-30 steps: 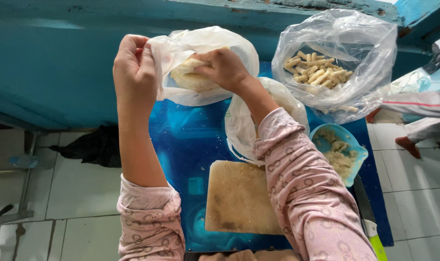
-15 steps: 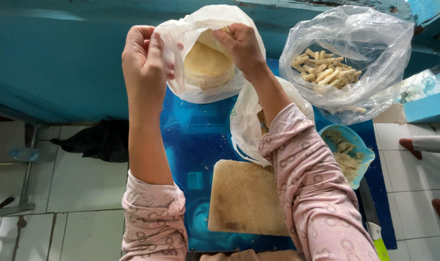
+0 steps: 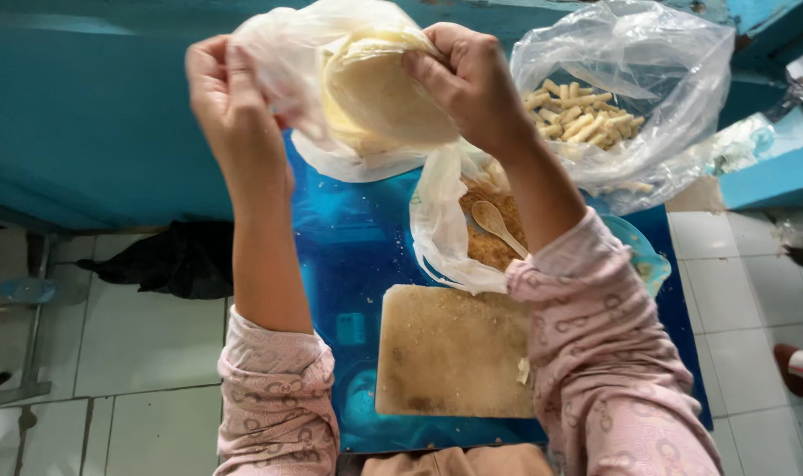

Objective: The person folds thin square pastry wrappers into small stuffed parcels on a cutting board, pressing the edges closed and setting finished parcels aside, occasionally spooning filling from a bowl. Near the end they take a stack of round wrappers and cut it into pieces with a knife.

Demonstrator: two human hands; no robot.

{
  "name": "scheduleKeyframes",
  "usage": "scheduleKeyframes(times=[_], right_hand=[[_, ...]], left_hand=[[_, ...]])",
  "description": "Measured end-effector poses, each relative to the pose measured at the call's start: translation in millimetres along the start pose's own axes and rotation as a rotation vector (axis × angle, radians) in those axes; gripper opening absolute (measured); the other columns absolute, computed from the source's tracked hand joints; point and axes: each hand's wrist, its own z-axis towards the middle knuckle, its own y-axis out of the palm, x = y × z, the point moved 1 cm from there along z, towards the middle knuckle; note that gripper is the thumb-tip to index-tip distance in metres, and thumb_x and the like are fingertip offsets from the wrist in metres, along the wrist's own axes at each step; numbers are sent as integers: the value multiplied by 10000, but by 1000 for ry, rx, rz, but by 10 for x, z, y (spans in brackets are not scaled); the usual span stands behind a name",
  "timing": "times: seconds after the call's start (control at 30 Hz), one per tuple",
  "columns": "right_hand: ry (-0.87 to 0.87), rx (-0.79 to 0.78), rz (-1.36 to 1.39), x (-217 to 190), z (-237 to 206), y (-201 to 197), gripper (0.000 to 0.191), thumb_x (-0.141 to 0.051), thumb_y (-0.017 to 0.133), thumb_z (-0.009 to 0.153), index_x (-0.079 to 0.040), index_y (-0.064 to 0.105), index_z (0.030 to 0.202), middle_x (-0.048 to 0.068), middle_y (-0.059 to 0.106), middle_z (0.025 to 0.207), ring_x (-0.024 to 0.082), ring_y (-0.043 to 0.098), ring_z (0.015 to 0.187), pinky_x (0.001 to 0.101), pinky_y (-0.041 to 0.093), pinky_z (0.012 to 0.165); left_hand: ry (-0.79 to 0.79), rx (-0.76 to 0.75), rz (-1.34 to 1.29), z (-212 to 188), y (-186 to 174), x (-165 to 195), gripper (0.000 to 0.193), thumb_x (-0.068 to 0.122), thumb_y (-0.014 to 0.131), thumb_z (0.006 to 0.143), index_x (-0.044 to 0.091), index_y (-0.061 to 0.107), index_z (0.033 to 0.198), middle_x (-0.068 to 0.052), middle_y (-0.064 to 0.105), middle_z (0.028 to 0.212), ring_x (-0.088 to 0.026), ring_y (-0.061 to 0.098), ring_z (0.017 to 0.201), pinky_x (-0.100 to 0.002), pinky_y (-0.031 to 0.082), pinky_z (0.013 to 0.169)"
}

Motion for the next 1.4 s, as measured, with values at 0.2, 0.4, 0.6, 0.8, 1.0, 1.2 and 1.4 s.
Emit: scheduleKeyframes(times=[0.2,0.4,0.6,0.8,1.0,1.2,1.4], right_hand=[[207,-160,-105,-906,-778,-481,257,-227,675,1082,30,679,1068,-36,598,836,26,524,769,230,450,653],[563,-202,357,-1284,-1608,-473,304,-240,683,1016,44,723,1116,-9,692,934,32,599,841,215,479,695],[896,128,845,-681,-2382,17,297,-236,671,987,41,706,1089,71,743,957,111,694,799,279,561,696],[863,290,942,-186,-3172,555,344,-250,686,948,16,682,1166,62,747,1070,124,702,955,296,573,836],[634,157,807,-402,-3483,736,375,-127,767,917,4,647,1248,41,710,1146,98,646,1047,284,535,915],[359,1,288,-907,-3318,356,305,-53,763,908,-8,667,1194,103,700,1124,213,634,1081,337,522,940],[-241,-17,-465,-893,-3105,200,375,-37,710,818,-77,657,1187,162,631,1332,355,599,1297,466,451,1146]], left_hand=[[438,-256,484,-409,38,167,535,476,389,1178,32,454,1470,-123,574,1396,-155,578,1280,-301,486,1134],[-1228,-1105,-514,-1224,248,-168,1012,808,319,1010,-76,588,1424,-204,607,1415,-268,612,1240,-415,500,1057],[-1275,-796,-184,-2058,-281,-54,669,384,649,891,28,512,1441,-95,672,1327,-168,690,1147,-376,546,975],[-1177,-681,26,-2385,-463,-31,522,146,712,887,-18,591,1368,-109,713,1228,-185,701,1058,-360,565,891],[-1061,-719,191,-2594,-604,80,495,118,704,874,-28,614,1339,-96,734,1212,-149,703,1071,-343,550,908],[-330,-806,621,-2646,-534,347,463,-29,695,797,38,686,1255,-79,749,1163,-157,696,1072,-304,535,940],[423,-831,1036,-2667,-305,488,595,-104,637,624,91,693,1183,-85,702,1256,-311,656,1186,-419,507,1037]])
